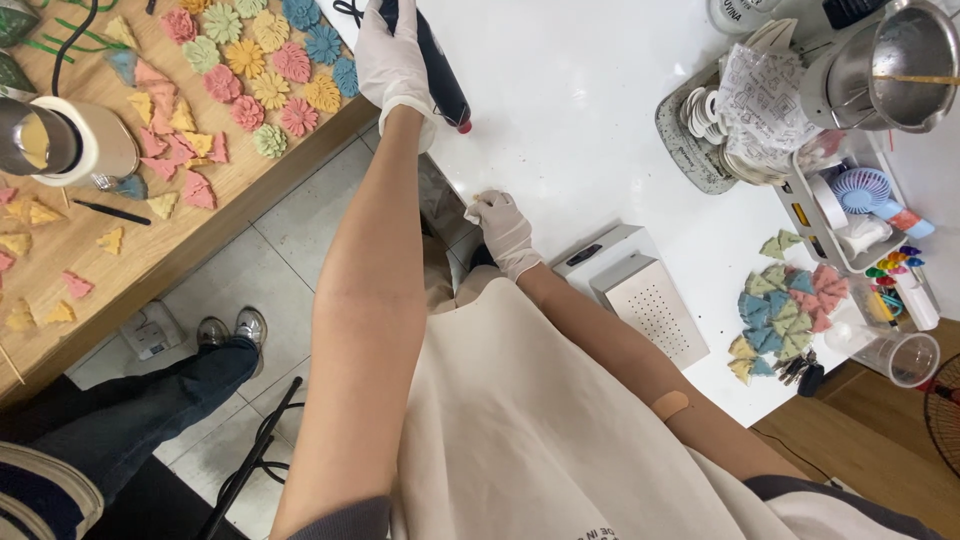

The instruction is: Use a heat gun to melt or smooth the surface of decorative wax shapes on a production table.

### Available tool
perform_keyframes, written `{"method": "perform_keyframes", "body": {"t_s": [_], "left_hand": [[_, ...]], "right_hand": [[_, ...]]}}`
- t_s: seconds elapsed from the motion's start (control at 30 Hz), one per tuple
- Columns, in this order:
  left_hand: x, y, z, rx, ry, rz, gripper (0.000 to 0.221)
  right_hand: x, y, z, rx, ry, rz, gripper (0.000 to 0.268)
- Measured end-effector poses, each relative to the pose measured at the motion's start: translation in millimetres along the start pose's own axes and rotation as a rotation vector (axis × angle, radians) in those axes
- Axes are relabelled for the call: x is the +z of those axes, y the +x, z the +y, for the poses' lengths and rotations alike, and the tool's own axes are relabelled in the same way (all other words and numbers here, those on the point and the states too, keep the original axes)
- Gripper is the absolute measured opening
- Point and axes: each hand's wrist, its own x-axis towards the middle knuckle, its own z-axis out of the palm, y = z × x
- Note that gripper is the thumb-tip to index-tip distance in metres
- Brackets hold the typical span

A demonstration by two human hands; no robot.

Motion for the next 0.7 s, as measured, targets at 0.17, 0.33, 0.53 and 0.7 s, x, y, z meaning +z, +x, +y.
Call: {"method": "perform_keyframes", "body": {"t_s": [0.17, 0.33, 0.53, 0.7], "left_hand": [[3.7, 4.4, -5.8, 0.000, 0.033, 0.038, 0.043], [8.8, 10.5, -11.0, 0.007, -0.011, 0.043, 0.038], [12.1, 9.8, -9.2, 0.037, -0.052, 0.051, 0.033], [8.5, 3.2, 6.2, -0.065, 0.001, 0.008, 0.034]], "right_hand": [[-0.9, 0.6, -0.5, 0.004, -0.003, -0.007, 0.014], [-0.2, 0.1, -0.4, 0.004, 0.000, -0.001, 0.014], [-0.2, 0.4, 0.1, 0.002, -0.021, -0.011, 0.013], [-3.9, 1.7, -3.7, 0.003, -0.009, -0.020, 0.014]]}}
